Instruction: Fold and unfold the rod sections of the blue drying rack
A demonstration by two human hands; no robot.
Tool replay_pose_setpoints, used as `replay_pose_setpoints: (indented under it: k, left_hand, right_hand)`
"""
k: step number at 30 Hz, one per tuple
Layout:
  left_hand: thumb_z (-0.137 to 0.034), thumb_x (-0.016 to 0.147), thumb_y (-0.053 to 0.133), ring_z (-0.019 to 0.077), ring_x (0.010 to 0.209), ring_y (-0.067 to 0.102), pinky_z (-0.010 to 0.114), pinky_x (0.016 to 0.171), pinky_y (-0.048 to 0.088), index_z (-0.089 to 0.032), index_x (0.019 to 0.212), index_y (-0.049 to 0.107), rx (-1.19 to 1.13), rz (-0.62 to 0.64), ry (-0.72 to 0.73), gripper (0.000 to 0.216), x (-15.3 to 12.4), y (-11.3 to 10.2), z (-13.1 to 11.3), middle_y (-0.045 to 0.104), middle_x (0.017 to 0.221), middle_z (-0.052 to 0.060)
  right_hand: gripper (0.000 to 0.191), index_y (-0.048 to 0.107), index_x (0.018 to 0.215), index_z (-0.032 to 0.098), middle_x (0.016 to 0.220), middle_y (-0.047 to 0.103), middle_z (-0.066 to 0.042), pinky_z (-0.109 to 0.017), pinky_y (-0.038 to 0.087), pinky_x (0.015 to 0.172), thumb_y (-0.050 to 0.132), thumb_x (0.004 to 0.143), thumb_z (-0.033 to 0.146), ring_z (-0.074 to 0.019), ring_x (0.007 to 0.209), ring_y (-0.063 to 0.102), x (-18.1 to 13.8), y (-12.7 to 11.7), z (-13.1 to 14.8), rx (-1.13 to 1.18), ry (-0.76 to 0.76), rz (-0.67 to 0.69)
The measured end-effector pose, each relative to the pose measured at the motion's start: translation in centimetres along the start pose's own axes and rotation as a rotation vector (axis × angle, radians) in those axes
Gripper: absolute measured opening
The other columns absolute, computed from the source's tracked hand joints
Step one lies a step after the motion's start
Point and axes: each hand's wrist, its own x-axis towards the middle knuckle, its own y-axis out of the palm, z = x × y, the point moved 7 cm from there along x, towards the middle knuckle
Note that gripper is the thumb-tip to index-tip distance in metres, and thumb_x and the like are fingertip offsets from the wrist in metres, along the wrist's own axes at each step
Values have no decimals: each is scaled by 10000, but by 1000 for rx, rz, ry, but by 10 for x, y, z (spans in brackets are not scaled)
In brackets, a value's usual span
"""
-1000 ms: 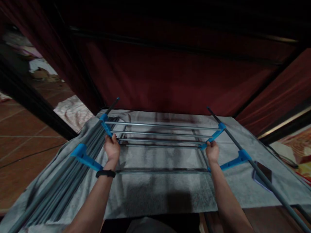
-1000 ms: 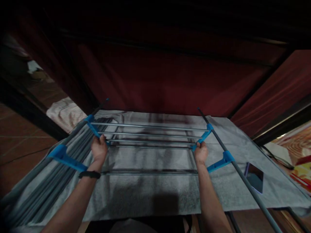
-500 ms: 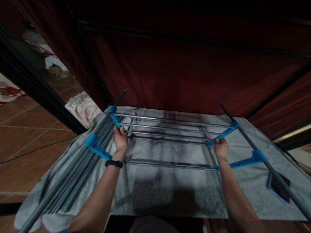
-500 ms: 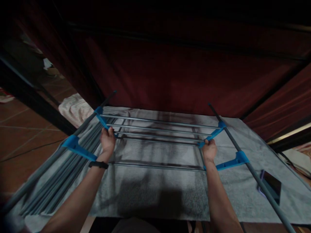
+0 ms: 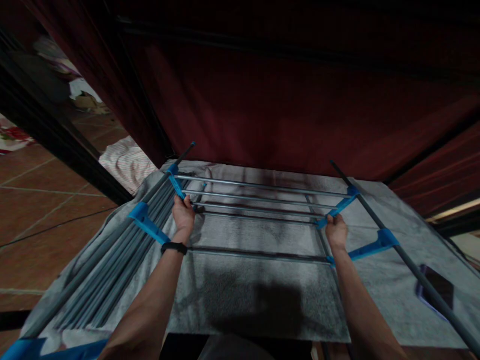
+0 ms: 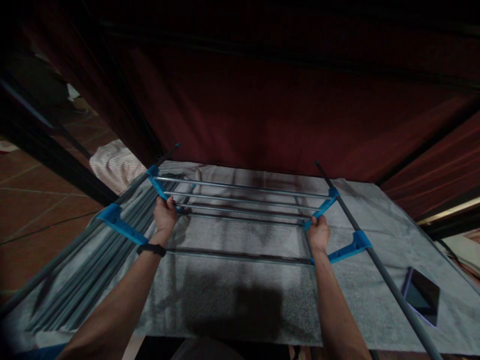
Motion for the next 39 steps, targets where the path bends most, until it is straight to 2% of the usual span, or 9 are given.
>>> replay_pose_setpoints:
  k: [5,8,11,15,18,27,39]
  left_hand:
    - [-307,991,544,260,799,623,355,724,425,-249,939,522,11,-12,-9,81,2,-4,-4,624,808,68]
    - [-291,999,540,262,854,636,367,788,461,-226,964,539,4,-16,13,74,3,-3,-12,634,847,73]
    - [-275,996,555,254,887,644,360,822,473,-215,980,561,-10,2,43,63,3,7,-22,640,869,68]
    - [-270,986,575,231,799,623,339,762,452,-233,964,569,-27,48,61,43,0,27,-29,598,791,32]
    - [-262,986,572,217,752,604,323,715,425,-246,951,566,-36,63,66,40,-1,32,-26,576,759,16]
    - [-292,979,580,222,745,595,317,683,383,-250,959,568,-18,54,76,48,16,15,-9,601,775,33]
    - [-386,1026,543,245,712,623,333,665,387,-234,1053,587,34,79,48,160,17,25,-3,703,864,111]
  right_hand:
    - [162,589,863,248,707,573,-25,-354,385,744,485,897,366,-242,733,527,-1,-1,2,71,7,34]
    - [160,595,868,246,729,595,-38,-359,392,754,494,895,366,-249,750,540,2,-7,-5,67,29,14]
    - [152,594,874,247,729,580,-29,-354,374,744,495,896,360,-241,736,520,10,-14,-14,38,46,-8]
    - [129,598,878,239,694,534,-5,-343,342,711,498,903,317,-221,701,474,19,-19,-23,-18,58,-9]
    - [124,617,891,226,691,544,-7,-339,341,705,508,905,283,-216,694,480,19,-15,-22,-28,48,-1]
    - [250,680,1062,185,736,627,-58,-347,370,719,472,959,277,-258,733,586,11,5,-1,-166,57,45]
    - [322,652,1226,136,844,701,-127,-371,446,769,438,1016,254,-307,867,685,11,7,1,-258,73,98]
